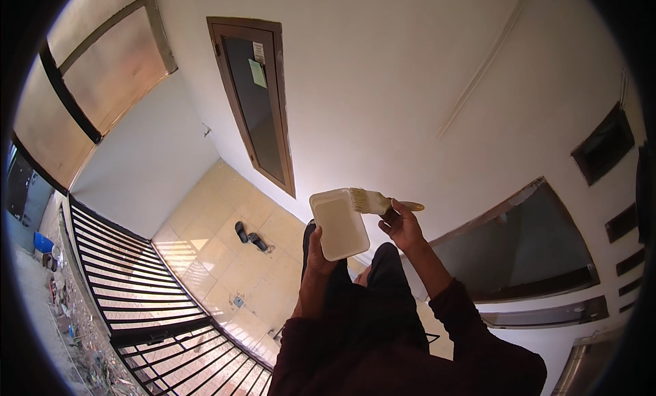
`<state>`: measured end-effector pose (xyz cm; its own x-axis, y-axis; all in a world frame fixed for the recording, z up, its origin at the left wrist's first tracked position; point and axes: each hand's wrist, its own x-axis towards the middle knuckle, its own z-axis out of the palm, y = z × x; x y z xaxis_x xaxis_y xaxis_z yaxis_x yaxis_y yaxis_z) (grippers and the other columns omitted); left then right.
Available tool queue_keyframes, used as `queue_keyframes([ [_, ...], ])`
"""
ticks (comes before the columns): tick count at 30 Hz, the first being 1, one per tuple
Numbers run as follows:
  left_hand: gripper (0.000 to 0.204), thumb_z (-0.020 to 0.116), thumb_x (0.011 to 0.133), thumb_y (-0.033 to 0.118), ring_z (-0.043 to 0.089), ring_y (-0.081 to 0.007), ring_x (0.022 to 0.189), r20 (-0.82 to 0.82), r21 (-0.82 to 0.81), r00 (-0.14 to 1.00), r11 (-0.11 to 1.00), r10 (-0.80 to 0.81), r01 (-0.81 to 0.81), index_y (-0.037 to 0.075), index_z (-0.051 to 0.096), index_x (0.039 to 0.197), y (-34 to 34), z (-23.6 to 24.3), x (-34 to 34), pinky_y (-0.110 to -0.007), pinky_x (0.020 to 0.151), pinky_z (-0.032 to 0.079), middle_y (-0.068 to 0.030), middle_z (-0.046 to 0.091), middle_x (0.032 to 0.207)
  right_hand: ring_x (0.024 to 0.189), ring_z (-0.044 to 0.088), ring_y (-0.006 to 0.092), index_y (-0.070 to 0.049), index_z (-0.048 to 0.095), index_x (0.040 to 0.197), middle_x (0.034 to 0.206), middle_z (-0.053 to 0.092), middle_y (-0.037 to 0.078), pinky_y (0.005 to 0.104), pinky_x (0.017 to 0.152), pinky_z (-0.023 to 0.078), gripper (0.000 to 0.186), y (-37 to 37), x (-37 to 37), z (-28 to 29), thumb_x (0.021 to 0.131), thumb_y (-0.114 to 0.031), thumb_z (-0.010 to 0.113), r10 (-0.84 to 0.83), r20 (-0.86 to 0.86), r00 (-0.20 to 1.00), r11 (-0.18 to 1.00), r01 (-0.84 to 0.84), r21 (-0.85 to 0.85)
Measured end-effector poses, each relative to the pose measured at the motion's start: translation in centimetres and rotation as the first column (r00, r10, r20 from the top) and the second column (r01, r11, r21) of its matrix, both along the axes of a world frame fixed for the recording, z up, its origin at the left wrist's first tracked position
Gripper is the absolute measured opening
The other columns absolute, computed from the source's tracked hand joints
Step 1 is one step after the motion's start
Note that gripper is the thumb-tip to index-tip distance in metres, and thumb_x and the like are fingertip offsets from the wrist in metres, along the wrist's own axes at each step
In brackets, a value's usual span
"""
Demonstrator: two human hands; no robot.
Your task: The person paints a white ceiling using a paintbrush and a small paint tray. They repeatedly dip the brush into the tray and apply paint to the ceiling surface, working along seams and around ceiling fixtures.
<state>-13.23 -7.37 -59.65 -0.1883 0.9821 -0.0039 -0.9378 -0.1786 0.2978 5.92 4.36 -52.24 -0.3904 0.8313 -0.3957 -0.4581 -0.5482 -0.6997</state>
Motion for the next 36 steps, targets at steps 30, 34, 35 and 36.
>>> queue_keyframes([
  [30, 0.051, 0.047, 0.103, 0.041, 0.060, -0.0215, 0.117, 0.080, 0.030, 0.994, 0.997, -0.075, 0.073, 0.006, 0.047, 0.141, -0.8, -3.6, -1.1, -0.039, 0.099, 0.051, -0.0077, 0.060, 0.129, 0.094, 0.067, 0.0226, -0.020, 0.063, 0.118, 0.107, 0.064, 0.001, 0.0364, 0.071, 0.058, 0.032, 24.2, -8.4, 32.1, 0.087, -0.014, 0.068, -0.959, -0.154, 0.237, -0.283, -0.811, 0.512],
  [34, 0.051, 0.048, 0.103, 0.041, 0.060, -0.0215, 0.118, 0.097, 0.047, 0.990, 0.994, -0.099, 0.095, 0.005, 0.047, 0.140, -0.7, -3.7, -0.9, -0.040, 0.099, 0.051, -0.0074, 0.061, 0.128, 0.092, 0.065, 0.0212, -0.021, 0.064, 0.112, 0.109, 0.060, -0.001, 0.0356, 0.066, 0.058, 0.034, 24.4, -7.7, 30.4, 0.081, -0.009, 0.069, -0.954, -0.231, 0.194, -0.264, -0.906, 0.331],
  [35, 0.051, 0.048, 0.103, 0.041, 0.060, -0.0215, 0.118, 0.098, 0.047, 0.989, 0.994, -0.107, 0.102, 0.005, 0.047, 0.140, -0.6, -3.7, -0.9, -0.039, 0.099, 0.051, -0.0073, 0.061, 0.128, 0.090, 0.064, 0.0216, -0.020, 0.063, 0.109, 0.110, 0.060, 0.001, 0.0355, 0.064, 0.058, 0.031, 25.0, -7.3, 28.9, 0.080, -0.008, 0.069, -0.949, -0.242, 0.202, -0.268, -0.921, 0.283],
  [36, 0.051, 0.048, 0.103, 0.041, 0.060, -0.0215, 0.118, 0.090, 0.056, 0.991, 0.994, -0.097, 0.092, 0.005, 0.047, 0.140, -0.6, -3.6, -0.9, -0.039, 0.099, 0.051, -0.0073, 0.061, 0.128, 0.090, 0.063, 0.0219, -0.019, 0.063, 0.108, 0.108, 0.059, 0.002, 0.0353, 0.063, 0.057, 0.031, 25.1, -7.1, 27.2, 0.080, -0.008, 0.069, -0.950, -0.224, 0.215, -0.272, -0.925, 0.264],
])
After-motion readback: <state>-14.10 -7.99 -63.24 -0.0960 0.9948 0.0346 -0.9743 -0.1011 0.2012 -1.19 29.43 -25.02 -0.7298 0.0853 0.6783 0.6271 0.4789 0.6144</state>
